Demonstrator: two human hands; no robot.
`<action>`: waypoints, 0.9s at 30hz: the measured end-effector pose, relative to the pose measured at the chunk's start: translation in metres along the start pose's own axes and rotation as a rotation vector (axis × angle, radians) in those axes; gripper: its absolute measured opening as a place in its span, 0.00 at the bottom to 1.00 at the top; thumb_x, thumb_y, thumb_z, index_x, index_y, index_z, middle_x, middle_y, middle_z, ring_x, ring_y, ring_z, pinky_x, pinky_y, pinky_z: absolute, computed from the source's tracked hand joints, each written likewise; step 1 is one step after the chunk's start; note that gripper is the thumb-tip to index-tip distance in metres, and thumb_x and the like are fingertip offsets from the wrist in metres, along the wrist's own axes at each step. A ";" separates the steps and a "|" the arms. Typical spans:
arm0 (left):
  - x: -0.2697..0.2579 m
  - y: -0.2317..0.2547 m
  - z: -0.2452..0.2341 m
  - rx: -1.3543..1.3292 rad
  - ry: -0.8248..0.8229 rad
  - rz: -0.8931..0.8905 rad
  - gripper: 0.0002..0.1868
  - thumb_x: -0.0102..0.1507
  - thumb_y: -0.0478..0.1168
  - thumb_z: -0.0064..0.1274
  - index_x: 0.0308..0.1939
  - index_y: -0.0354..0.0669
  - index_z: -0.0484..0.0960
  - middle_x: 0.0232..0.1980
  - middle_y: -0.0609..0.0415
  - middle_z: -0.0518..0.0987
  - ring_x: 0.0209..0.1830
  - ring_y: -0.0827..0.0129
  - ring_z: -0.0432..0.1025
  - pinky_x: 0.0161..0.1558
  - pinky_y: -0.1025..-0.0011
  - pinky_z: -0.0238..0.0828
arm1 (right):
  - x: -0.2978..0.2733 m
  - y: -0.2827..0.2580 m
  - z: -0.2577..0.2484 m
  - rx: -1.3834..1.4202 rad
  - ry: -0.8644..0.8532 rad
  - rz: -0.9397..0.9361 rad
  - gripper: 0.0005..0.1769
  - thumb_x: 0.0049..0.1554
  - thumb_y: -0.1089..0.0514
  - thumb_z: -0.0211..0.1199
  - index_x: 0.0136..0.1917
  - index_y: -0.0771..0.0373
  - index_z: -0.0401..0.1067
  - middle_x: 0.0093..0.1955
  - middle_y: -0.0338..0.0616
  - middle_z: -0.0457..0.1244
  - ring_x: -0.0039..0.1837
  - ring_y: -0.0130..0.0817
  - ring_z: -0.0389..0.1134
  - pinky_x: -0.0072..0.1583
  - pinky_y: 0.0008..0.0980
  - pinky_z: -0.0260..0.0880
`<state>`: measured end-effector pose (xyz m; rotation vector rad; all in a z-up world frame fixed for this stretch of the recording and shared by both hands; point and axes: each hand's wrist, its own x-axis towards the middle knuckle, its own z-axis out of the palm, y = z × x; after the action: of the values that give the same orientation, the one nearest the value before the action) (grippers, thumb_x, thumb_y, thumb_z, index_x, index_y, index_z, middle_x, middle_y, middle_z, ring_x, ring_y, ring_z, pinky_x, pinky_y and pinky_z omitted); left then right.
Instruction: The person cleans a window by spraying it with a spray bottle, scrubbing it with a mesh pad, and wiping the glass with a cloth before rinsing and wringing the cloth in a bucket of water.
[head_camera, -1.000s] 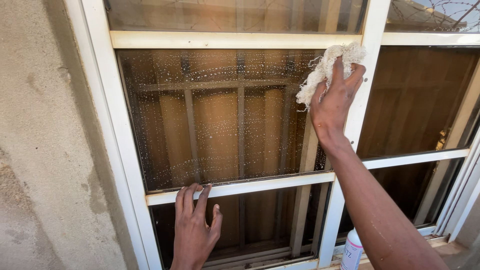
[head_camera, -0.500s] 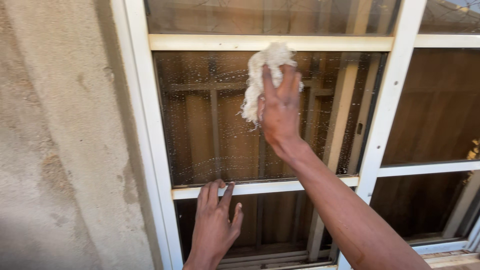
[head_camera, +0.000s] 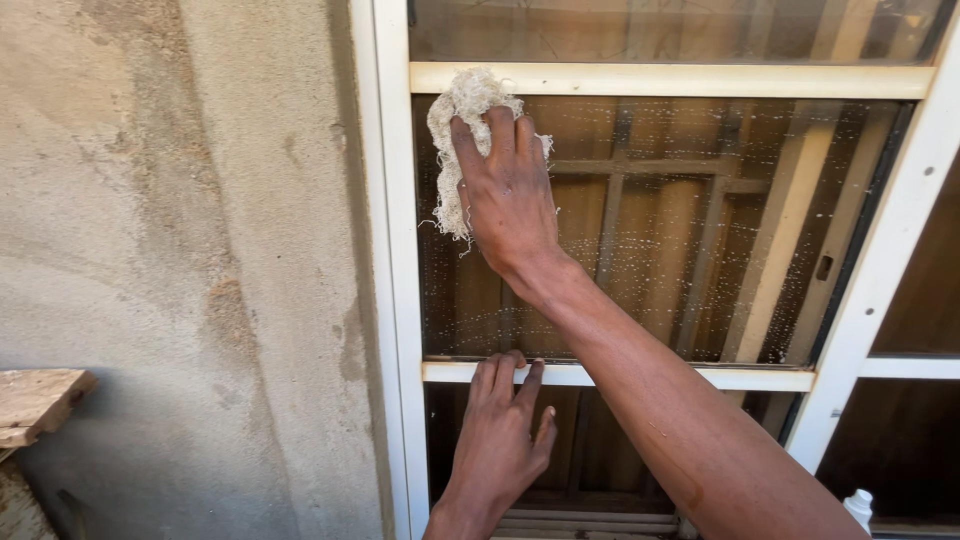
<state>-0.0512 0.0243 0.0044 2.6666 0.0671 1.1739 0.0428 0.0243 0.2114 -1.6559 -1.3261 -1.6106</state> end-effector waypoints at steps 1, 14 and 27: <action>0.000 0.000 -0.001 0.004 0.002 -0.003 0.29 0.61 0.37 0.56 0.64 0.24 0.72 0.63 0.32 0.66 0.70 0.45 0.57 0.71 0.49 0.55 | 0.005 -0.004 0.004 -0.006 0.004 -0.030 0.34 0.51 0.71 0.64 0.71 0.67 0.66 0.66 0.63 0.55 0.65 0.55 0.59 0.64 0.50 0.68; -0.032 -0.017 -0.016 -0.294 0.206 -0.066 0.22 0.62 0.35 0.55 0.61 0.35 0.80 0.64 0.39 0.74 0.65 0.44 0.67 0.61 0.55 0.68 | -0.059 -0.034 0.021 -0.008 -0.151 -0.114 0.30 0.52 0.75 0.59 0.69 0.66 0.69 0.66 0.66 0.58 0.63 0.55 0.64 0.61 0.47 0.74; -0.022 -0.021 -0.027 -0.193 0.439 -0.282 0.21 0.58 0.31 0.55 0.57 0.40 0.80 0.61 0.44 0.69 0.66 0.55 0.66 0.64 0.56 0.69 | -0.196 0.017 0.018 -0.001 -0.455 -0.364 0.29 0.50 0.72 0.64 0.64 0.55 0.74 0.72 0.54 0.59 0.64 0.47 0.64 0.61 0.42 0.74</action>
<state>-0.0848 0.0468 0.0018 2.1103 0.3679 1.5496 0.0974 -0.0276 0.0288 -1.9438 -1.9465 -1.4644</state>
